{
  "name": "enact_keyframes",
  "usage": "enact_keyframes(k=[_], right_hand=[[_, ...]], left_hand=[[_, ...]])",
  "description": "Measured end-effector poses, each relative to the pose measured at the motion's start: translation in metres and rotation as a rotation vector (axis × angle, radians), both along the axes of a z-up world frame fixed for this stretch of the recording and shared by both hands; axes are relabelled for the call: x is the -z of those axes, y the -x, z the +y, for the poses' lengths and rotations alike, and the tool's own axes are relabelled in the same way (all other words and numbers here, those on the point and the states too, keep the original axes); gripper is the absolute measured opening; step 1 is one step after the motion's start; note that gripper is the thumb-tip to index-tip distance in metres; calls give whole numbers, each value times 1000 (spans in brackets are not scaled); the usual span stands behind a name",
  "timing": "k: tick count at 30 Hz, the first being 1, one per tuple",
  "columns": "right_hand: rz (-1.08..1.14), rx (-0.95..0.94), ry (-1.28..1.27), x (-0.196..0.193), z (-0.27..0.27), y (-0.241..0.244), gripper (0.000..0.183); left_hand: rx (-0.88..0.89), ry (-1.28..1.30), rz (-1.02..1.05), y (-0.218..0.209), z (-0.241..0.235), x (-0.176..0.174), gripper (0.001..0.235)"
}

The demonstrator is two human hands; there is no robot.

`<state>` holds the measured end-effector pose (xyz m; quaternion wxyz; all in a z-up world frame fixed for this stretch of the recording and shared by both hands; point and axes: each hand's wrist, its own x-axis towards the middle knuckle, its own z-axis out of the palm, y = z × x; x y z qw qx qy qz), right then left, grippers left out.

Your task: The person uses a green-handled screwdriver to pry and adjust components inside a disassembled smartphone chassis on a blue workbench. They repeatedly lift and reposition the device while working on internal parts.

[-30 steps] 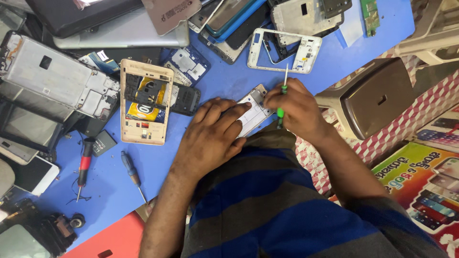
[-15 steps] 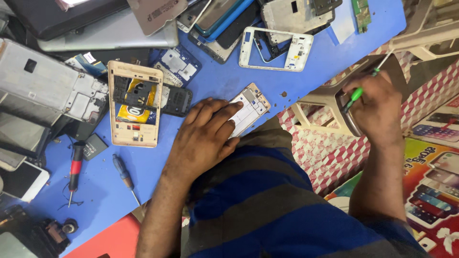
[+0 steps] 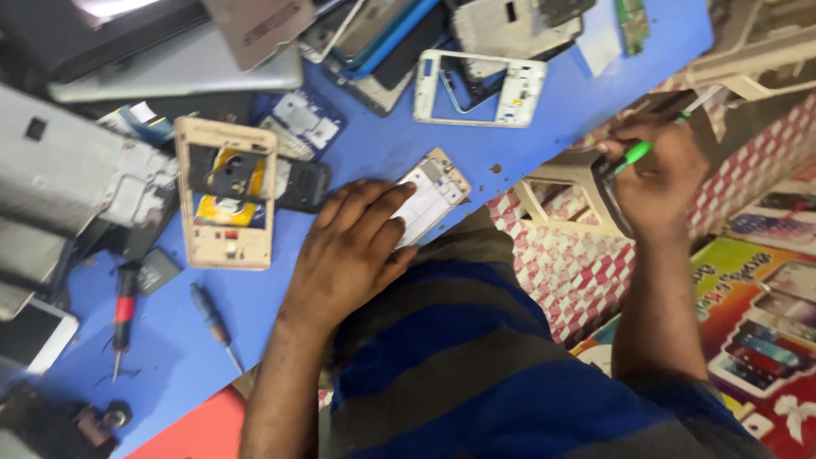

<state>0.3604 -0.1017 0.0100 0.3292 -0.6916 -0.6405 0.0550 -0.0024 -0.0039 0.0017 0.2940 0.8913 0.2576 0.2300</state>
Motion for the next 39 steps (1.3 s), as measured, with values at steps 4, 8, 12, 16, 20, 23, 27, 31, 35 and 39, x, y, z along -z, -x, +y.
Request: enact_keyframes(k=[4,8,12,16,20,23,27,31,35,39], right_hand=[[25,-166,20,-10,9,17,5],[-128,-277,-2,-14,10,12,11],[36,-147,-134,-2,1,-6,14],[-87,-187,-206,28,-6,-10,11],[-317,-173,-170,81,-19,12,8],[-470,-122,-111,124,-39,21,18],[-255,-40,-37,174,-73,1,8],[278,293,87,211,-92,-21,23],[979,379,2,212,-88,-28,30],[1398,557,105,189,-55,-20,20]], left_hand=[[-19,-1,0,-2,-1,-2,25],[-22,-6,14,-4,0,-3,24],[-31,-13,28,-4,-2,-4,23],[-29,-17,28,-4,-1,-3,24],[-30,-13,52,-3,-2,-1,25],[-57,-10,9,1,-4,3,54],[-114,23,-66,7,-8,7,79],[-203,7,-122,14,-9,10,67],[-345,-62,-248,18,-10,13,45],[-407,-117,-325,21,-12,16,36]])
